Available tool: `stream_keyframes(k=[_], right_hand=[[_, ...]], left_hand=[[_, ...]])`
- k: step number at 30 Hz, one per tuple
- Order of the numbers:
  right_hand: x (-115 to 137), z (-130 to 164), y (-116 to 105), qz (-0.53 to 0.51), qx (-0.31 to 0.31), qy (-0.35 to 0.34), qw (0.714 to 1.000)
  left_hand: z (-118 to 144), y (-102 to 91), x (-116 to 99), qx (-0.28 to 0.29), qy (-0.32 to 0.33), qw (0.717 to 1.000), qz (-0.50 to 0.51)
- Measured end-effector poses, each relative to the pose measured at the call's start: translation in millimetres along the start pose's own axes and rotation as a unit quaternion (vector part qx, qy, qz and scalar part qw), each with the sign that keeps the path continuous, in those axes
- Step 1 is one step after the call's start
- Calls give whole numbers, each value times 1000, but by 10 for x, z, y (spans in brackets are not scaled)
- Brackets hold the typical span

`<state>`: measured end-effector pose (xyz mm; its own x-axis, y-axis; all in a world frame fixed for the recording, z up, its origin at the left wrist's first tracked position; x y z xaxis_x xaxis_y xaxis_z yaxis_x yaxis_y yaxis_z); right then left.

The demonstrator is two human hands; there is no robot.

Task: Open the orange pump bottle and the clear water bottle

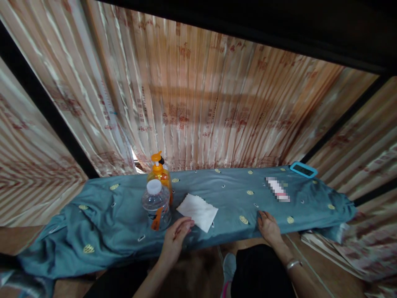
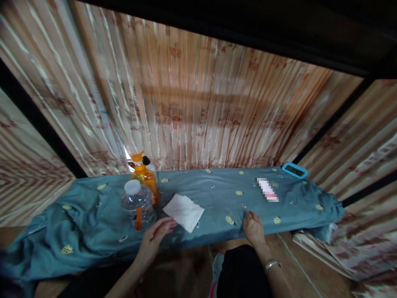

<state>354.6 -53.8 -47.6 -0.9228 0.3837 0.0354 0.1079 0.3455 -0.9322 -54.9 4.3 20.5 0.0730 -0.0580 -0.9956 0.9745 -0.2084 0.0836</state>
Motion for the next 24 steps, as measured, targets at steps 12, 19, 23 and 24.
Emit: stream_keyframes(k=[12,19,23,24], right_hand=[[296,-46,-163,66,48,1,997],[314,-47,-189,76,58,9,995],[301,-53,-190,61,52,20,997],[296,-54,-186,56,50,24,997]], left_hand=[[332,-1140,-1358,-272,304,903,-132],[-83,-995,-1106,-241,294,896,-230],[-131,-897,-876,-221,234,914,-249],[-134,-888,-862,-222,229,914,-250]])
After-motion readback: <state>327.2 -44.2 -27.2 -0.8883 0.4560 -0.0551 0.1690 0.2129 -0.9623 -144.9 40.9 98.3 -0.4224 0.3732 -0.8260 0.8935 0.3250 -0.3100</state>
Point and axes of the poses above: each hand's wrist, its own z-axis away from the middle knuckle, its own y-axis out of the palm, x = y × z, the point moved 8 cm from there along -z, towards the middle knuckle, and after that the axes turned 4 degrees about -z, right-handed, at the moved point
